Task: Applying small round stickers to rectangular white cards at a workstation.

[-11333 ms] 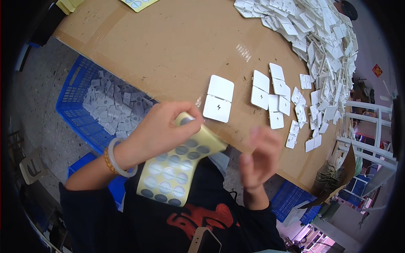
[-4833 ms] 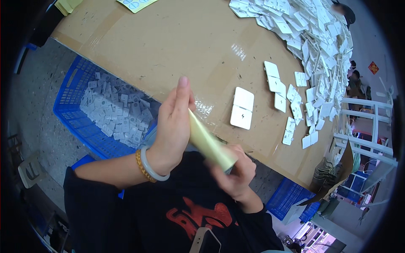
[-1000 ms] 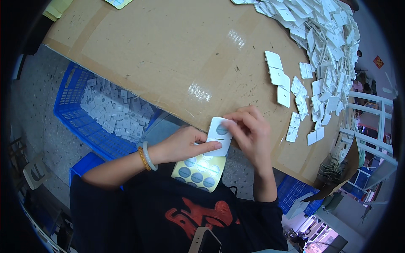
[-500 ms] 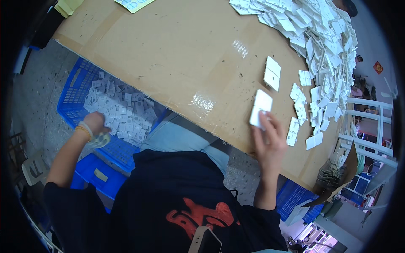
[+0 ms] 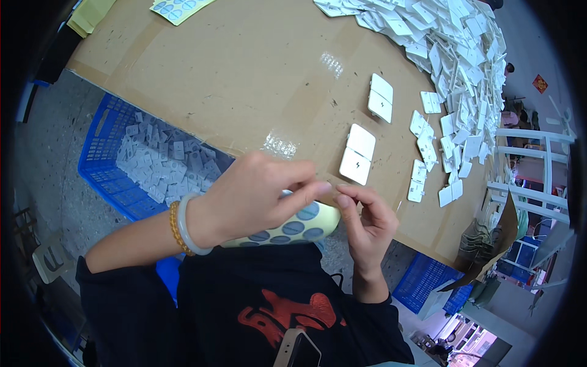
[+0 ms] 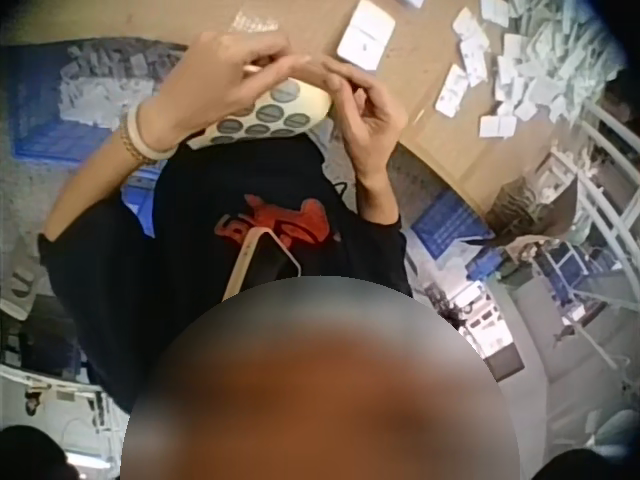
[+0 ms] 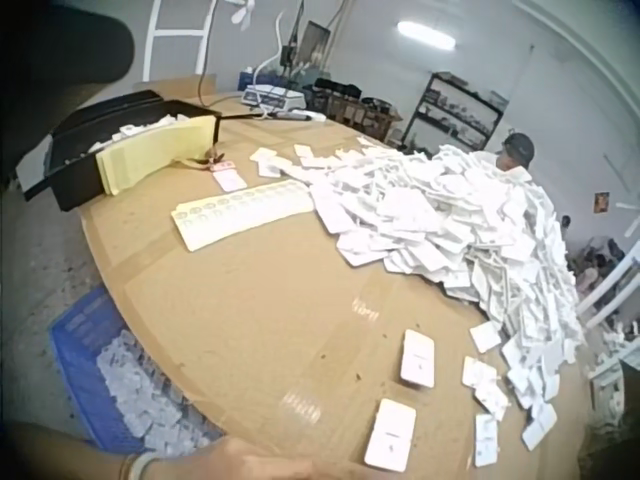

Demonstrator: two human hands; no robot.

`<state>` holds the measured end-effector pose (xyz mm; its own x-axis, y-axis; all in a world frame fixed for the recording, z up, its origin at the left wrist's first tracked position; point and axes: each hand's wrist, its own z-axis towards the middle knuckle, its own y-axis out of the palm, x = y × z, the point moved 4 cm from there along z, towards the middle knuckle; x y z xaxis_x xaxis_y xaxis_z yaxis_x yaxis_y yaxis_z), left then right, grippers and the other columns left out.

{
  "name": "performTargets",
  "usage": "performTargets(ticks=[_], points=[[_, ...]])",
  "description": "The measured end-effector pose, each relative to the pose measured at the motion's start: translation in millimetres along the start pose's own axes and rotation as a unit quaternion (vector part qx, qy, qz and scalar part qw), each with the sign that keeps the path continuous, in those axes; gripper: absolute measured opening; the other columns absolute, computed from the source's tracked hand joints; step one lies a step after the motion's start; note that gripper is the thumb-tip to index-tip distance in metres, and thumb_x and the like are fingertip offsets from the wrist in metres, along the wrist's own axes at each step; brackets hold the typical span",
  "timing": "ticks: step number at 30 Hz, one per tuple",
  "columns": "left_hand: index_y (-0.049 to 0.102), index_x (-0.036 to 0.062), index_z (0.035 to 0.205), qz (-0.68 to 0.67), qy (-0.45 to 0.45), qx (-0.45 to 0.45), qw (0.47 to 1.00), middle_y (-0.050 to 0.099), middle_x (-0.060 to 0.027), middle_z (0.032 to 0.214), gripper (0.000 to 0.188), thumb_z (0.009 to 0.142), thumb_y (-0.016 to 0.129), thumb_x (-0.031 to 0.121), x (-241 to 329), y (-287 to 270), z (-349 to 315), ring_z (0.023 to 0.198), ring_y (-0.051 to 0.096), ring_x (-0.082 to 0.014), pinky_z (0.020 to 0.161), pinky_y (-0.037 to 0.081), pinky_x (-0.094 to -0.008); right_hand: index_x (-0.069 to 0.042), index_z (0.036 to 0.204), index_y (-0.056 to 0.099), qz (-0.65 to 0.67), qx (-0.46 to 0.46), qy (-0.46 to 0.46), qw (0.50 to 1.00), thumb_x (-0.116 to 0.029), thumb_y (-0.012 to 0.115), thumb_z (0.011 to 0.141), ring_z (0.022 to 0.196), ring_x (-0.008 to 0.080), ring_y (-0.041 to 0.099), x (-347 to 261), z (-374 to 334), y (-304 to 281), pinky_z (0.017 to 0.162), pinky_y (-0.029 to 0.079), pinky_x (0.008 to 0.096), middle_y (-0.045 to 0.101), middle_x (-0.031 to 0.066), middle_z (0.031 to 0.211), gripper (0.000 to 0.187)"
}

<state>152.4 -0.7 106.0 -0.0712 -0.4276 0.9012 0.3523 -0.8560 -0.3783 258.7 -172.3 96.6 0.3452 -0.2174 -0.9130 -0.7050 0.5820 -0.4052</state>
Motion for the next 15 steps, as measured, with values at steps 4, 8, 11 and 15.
performTargets(ticks=[4, 8, 11, 15], points=[[0.064, 0.0027, 0.076, 0.031, -0.017, 0.02, 0.999, 0.063, -0.0109, 0.062, 0.022, 0.091, 0.07, 0.017, -9, 6, 0, 0.053, 0.065, -0.0219, 0.049, 0.047, -0.029, 0.006, 0.106, 0.066, -0.01, -0.032, -0.052, 0.998, 0.004, 0.068, 0.089, 0.095, 0.0147, 0.062, -8, 5, 10, 0.085, 0.048, 0.0258, 0.067, 0.0101, 0.104, 0.018], [0.069, -0.001, 0.086, -0.089, -0.059, 0.006, 0.994, 0.071, -0.0062, 0.074, 0.015, 0.093, 0.067, 0.012, -12, 11, 2, 0.064, 0.067, -0.0111, 0.054, 0.05, -0.0239, 0.006, 0.107, 0.066, 0.072, -0.014, 0.019, 0.997, 0.004, 0.071, 0.087, 0.095, 0.0143, 0.063, 7, 0, 10, 0.084, 0.049, 0.0256, 0.068, 0.011, 0.105, 0.022], [0.071, -0.0031, 0.097, -0.221, -0.137, -0.015, 0.966, 0.073, -0.0044, 0.083, 0.014, 0.096, 0.064, 0.009, -24, 22, 0, 0.073, 0.066, -0.0061, 0.06, 0.052, -0.0218, 0.0, 0.099, 0.072, -0.01, 0.053, -0.021, 0.998, 0.0, 0.077, 0.08, 0.084, 0.0185, 0.066, 12, 6, 2, 0.073, 0.05, 0.0273, 0.071, 0.0091, 0.092, 0.019], [0.071, -0.0034, 0.108, -0.191, -0.187, -0.041, 0.963, 0.074, -0.0059, 0.086, 0.018, 0.096, 0.063, 0.008, -28, 29, -2, 0.076, 0.065, -0.0051, 0.065, 0.054, -0.0207, -0.005, 0.097, 0.074, -0.217, 0.122, -0.183, 0.951, -0.001, 0.079, 0.075, 0.09, 0.0201, 0.063, -3, 14, -1, 0.078, 0.044, 0.0318, 0.068, 0.0046, 0.091, 0.022]])
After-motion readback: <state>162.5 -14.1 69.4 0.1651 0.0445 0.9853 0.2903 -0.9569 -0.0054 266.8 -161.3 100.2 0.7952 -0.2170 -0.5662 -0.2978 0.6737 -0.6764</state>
